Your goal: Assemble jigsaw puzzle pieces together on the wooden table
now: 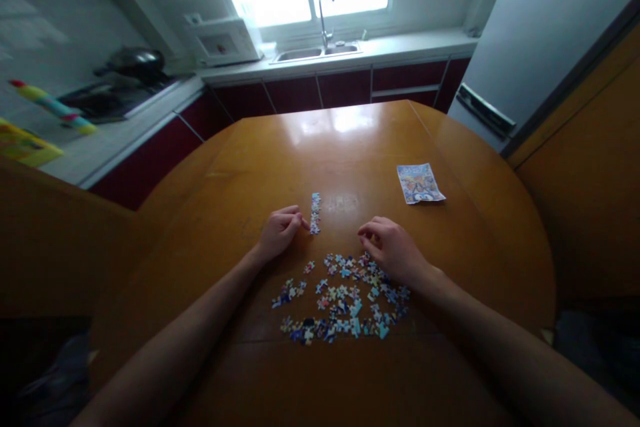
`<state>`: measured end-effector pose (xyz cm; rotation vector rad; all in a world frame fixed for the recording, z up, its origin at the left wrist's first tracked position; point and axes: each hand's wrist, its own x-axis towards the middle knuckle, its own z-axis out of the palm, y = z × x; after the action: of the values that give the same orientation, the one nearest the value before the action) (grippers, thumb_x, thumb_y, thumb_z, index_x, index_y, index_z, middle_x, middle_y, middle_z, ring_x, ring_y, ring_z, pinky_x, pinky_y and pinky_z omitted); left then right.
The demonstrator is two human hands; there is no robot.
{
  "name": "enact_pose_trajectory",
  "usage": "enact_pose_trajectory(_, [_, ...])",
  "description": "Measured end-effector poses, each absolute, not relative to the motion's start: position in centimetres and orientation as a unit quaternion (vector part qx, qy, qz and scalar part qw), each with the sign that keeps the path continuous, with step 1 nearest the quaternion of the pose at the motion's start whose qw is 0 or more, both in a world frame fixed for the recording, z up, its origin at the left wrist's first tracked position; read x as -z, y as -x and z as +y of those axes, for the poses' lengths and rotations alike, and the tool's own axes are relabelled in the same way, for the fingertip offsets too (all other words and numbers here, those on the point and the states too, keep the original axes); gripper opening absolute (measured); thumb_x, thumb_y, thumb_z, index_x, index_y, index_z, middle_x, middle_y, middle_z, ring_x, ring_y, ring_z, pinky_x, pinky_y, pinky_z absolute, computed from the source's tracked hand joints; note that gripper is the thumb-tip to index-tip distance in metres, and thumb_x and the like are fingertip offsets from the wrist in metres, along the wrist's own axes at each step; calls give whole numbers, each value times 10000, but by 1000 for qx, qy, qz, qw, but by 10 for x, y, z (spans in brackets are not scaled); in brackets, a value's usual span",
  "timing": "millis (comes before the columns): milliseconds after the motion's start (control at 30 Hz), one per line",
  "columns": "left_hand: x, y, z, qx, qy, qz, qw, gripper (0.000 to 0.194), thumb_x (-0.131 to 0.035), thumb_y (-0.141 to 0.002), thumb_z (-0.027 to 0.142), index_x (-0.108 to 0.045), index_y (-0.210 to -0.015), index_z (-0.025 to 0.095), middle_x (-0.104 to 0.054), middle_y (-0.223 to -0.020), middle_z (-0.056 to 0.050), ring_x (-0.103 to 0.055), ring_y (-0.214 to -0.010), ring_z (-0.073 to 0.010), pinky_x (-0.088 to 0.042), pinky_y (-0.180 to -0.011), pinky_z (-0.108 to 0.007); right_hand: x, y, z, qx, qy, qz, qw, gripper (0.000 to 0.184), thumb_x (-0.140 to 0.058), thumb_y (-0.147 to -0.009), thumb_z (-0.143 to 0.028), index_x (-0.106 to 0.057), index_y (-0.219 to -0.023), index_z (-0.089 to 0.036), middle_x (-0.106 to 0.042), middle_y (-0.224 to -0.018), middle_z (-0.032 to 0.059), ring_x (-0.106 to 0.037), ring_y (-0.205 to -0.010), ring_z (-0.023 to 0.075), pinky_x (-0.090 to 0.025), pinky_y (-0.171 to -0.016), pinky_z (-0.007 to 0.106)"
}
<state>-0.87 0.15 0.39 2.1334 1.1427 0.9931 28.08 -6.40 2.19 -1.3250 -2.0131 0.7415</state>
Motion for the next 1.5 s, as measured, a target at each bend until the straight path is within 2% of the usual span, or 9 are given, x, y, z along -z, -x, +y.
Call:
enact_pose_trajectory(267, [-3, 9, 2, -369, -786, 422, 260, 452, -437, -969, 274, -742, -651, 171, -549, -640, -22, -530, -599, -125, -398, -603, -278, -31, -262, -82, -240, 448, -807, 299, 118, -584, -920, -178, -692, -957, -206, -661, -945, 64, -582, -905, 200, -481, -798, 343])
enact_pose_trajectory(533, [-2, 8, 1, -378, -787, 413, 259, 442, -446, -976, 262, -741, -659, 171, -549, -641, -16, -519, -595, -119, -409, -618, -269, -30, -196, -142, -166, 290, -924, 185, 100, -572, -938, -221, -657, -890, -199, -640, -968, 70, -530, -890, 214, -452, -782, 350])
enact_pose_trajectory(700, [-2, 8, 2, -380, -791, 408, 253, 447, -444, -973, 258, -742, -653, 166, -527, -627, -11, -502, -576, -113, -392, -598, -265, -12, -173, -153, -82, 294, -939, 156, 156, -620, -927, -334, -645, -876, -188, -630, -962, 79, -518, -900, 246, -427, -744, 376])
enact_pose_trajectory(900, [-4, 8, 3, -379, -794, 406, 250, 453, -437, -973, 261, -730, -643, 159, -569, -651, -16, -529, -599, -112, -405, -610, -254, -2, -171, -152, -44, 306, -936, 165, 130, -674, -900, -292, -629, -842, -185, -615, -921, 64, -503, -872, 239, -407, -737, 370])
enact_pose_trajectory(1133, [-4, 9, 4, -374, -796, 411, 241, 467, -430, -975, 275, -741, -645, 164, -551, -634, -12, -509, -575, -106, -403, -601, -250, -1, -170, -152, -75, 301, -935, 171, 124, -667, -903, -248, -602, -822, -179, -617, -900, 50, -499, -850, 223, -415, -742, 358])
enact_pose_trajectory(1300, [-3, 9, 4, -378, -797, 407, 238, 463, -439, -975, 282, -741, -646, 162, -531, -617, -9, -502, -563, -106, -394, -578, -245, -14, -174, -151, -190, 286, -918, 198, 75, -578, -920, -161, -615, -857, -177, -648, -858, 38, -530, -803, 191, -436, -752, 323])
enact_pose_trajectory(1433, [-3, 9, 4, -382, -798, 403, 235, 462, -442, -979, 276, -737, -642, 162, -536, -621, -9, -506, -562, -103, -401, -580, -242, -25, -188, -133, -298, 318, -848, 302, 189, -524, -936, -124, -685, -1016, -181, -662, -910, 53, -580, -809, 164, -459, -717, 275])
enact_pose_trajectory(1500, [-3, 9, 3, -379, -800, 401, 235, 458, -448, -984, 279, -736, -647, 163, -543, -629, -10, -517, -575, -105, -414, -592, -242, -29, -200, -116, -336, 344, -796, 369, 197, -535, -941, -134, -718, -987, -187, -672, -911, 57, -603, -808, 155, -470, -715, 271])
